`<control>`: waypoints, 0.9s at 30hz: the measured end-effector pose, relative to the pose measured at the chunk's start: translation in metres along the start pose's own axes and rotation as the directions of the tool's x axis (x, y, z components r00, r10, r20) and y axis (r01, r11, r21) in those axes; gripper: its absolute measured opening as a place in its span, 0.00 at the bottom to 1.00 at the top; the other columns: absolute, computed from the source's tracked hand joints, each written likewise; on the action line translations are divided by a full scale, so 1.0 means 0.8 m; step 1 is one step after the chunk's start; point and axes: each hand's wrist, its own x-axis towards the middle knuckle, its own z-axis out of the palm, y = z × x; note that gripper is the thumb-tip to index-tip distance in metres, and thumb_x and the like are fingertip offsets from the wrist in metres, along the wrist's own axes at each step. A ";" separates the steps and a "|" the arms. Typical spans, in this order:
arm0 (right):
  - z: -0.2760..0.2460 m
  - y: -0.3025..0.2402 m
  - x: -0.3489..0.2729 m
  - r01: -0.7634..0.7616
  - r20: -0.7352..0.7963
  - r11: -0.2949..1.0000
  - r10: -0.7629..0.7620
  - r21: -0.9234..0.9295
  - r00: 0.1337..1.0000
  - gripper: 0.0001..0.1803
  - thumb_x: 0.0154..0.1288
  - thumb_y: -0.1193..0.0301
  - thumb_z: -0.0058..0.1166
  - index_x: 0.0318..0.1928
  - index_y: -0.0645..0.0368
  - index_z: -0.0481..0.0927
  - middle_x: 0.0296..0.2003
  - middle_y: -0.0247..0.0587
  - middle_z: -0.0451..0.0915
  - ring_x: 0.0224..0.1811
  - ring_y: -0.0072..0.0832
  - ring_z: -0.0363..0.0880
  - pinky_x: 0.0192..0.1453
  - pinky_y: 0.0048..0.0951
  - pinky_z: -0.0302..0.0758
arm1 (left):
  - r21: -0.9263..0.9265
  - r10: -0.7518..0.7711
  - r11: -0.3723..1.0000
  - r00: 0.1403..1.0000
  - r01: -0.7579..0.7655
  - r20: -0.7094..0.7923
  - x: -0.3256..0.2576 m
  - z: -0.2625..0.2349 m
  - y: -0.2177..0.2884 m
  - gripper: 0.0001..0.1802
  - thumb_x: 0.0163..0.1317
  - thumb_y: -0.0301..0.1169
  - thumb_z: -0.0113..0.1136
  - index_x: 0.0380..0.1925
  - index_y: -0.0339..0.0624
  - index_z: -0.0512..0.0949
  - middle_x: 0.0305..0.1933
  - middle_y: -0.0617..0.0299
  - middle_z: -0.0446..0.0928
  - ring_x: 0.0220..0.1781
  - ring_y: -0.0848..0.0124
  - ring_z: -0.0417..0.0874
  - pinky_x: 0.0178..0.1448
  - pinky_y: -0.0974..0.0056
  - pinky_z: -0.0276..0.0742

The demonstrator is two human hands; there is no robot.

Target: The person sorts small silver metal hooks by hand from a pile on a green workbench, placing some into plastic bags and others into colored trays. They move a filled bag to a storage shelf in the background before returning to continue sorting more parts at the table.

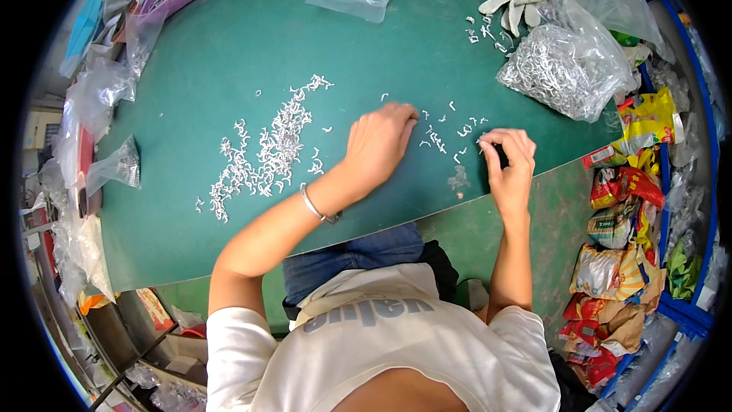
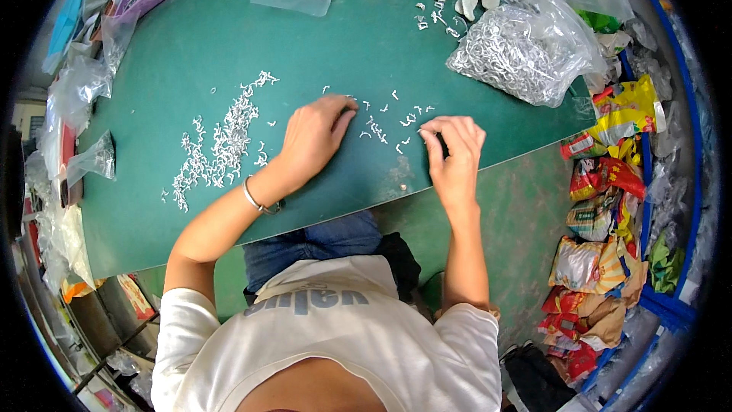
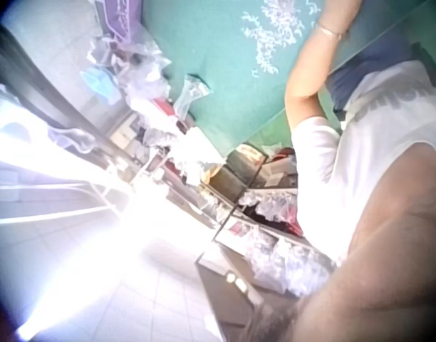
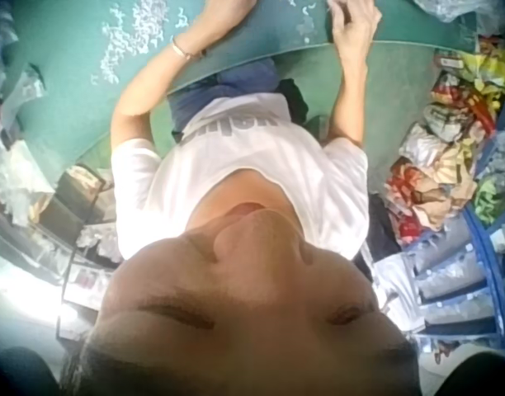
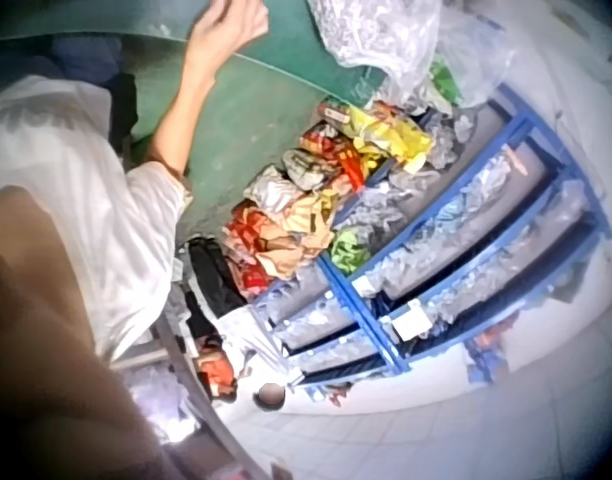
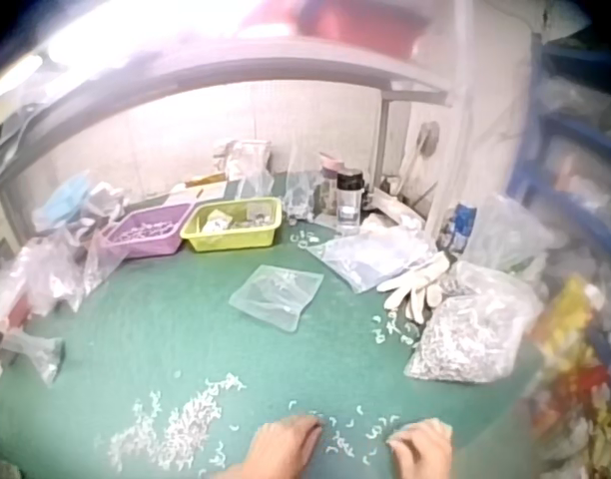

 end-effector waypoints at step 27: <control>0.051 -0.058 0.032 0.115 0.101 0.991 -0.108 -0.065 0.989 0.12 0.56 0.74 0.59 0.43 0.55 0.84 0.51 0.42 0.74 0.56 0.41 0.69 0.61 0.44 0.59 | -0.066 -0.166 0.985 0.982 0.161 -0.086 0.021 -0.025 -0.028 0.07 0.54 0.24 0.65 0.33 0.36 0.80 0.18 0.55 0.67 0.20 0.62 0.69 0.29 0.60 0.67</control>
